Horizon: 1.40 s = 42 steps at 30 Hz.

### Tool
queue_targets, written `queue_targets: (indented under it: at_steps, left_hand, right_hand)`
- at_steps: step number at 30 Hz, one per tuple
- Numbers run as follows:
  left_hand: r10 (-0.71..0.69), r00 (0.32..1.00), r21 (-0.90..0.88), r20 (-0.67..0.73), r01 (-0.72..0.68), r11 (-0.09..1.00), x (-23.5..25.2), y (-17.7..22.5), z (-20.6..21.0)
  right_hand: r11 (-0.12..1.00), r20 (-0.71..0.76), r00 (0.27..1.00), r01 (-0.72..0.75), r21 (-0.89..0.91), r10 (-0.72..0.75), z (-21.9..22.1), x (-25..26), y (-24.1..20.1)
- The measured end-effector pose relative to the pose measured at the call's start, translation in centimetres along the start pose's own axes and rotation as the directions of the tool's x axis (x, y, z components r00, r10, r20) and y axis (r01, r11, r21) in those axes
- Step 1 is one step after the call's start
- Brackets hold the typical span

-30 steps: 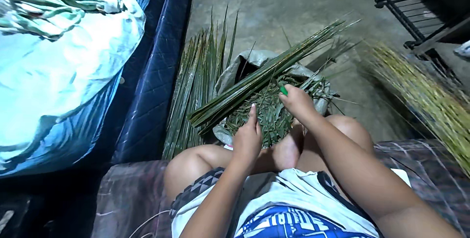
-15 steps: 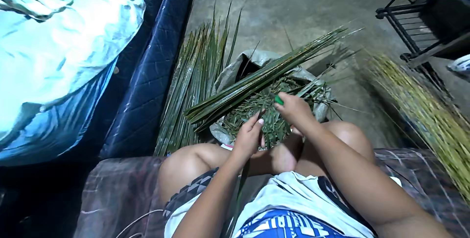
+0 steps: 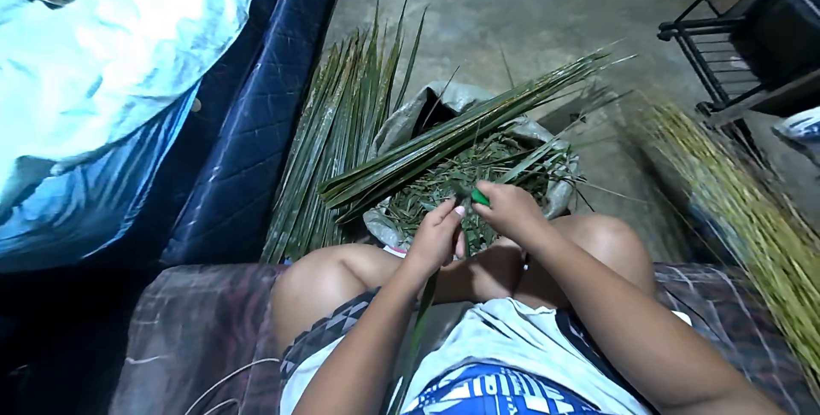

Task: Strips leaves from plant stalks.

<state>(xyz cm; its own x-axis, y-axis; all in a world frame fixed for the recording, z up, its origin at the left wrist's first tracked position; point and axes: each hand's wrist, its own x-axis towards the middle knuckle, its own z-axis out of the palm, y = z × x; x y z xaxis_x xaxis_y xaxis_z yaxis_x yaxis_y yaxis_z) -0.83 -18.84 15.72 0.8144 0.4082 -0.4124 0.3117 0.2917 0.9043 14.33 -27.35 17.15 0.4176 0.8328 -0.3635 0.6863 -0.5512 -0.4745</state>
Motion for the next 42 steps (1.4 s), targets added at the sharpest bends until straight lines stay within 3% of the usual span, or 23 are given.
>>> queue_targets:
  at_steps: [5,9,11,15,19,22,26,30,32,34,37,40,42]
  left_hand:
    - [-0.009,0.999,0.003,0.042,0.009,1.0,-0.2,0.2,0.1]
    - [-0.005,0.999,0.004,0.053,0.005,1.0,-0.2,0.1,0.1]
    - [-0.003,0.999,0.014,0.043,0.003,1.0,-0.1,0.0,0.1]
    - [-0.013,1.0,0.138,-0.003,0.013,0.99,0.1,0.0,0.0]
    - [-0.071,0.996,0.386,-0.063,0.09,0.918,0.0,0.7,0.4]
    - [-0.112,0.991,0.48,-0.08,0.136,0.867,0.1,0.8,1.0]
    - [-0.158,0.986,0.377,-0.042,0.162,0.912,0.2,0.8,1.0]
    - [-0.147,0.989,0.218,0.008,0.141,0.966,0.1,0.4,0.9]
    - [-0.124,0.992,0.255,-0.04,0.13,0.958,0.3,0.1,1.0]
    - [-0.095,0.989,0.366,-0.113,0.131,0.922,0.6,-0.1,0.9]
    - [-0.073,0.979,0.443,-0.189,0.151,0.884,0.8,-0.2,0.3]
    - [-0.074,0.964,0.411,-0.255,0.177,0.894,0.9,-0.2,0.2]
    - [-0.053,0.964,0.452,-0.262,0.171,0.875,0.9,-0.1,0.2]
  right_hand:
    - [0.982,-0.23,0.956,-0.161,0.101,0.18,-1.2,2.3,2.5]
    - [0.959,-0.337,0.91,-0.17,0.227,0.241,-1.6,2.6,3.5]
    - [0.963,-0.297,0.941,-0.081,0.258,0.159,-1.2,1.9,3.2]
    - [0.946,-0.047,0.998,0.057,0.318,-0.045,0.9,0.3,1.4]
    - [0.71,-0.055,0.998,0.053,0.703,-0.021,2.5,0.7,0.7]
    - [0.574,-0.008,0.999,-0.015,0.819,0.037,2.5,1.8,0.8]
    - [0.443,-0.07,0.98,-0.02,0.896,0.186,1.5,2.9,2.1]
    - [0.385,-0.204,0.902,0.046,0.922,0.381,0.1,4.2,4.6]
    - [0.456,-0.221,0.901,0.029,0.889,0.373,-0.1,3.7,4.6]
    - [0.663,-0.174,0.937,-0.075,0.745,0.302,0.0,2.5,3.7]
    - [0.915,0.071,0.99,-0.138,0.378,0.12,1.0,0.2,1.1]
    - [0.98,0.216,0.976,-0.078,0.183,0.037,2.5,-1.2,-1.2]
    - [0.993,0.211,0.977,-0.062,0.102,0.039,2.6,-1.1,-1.9]
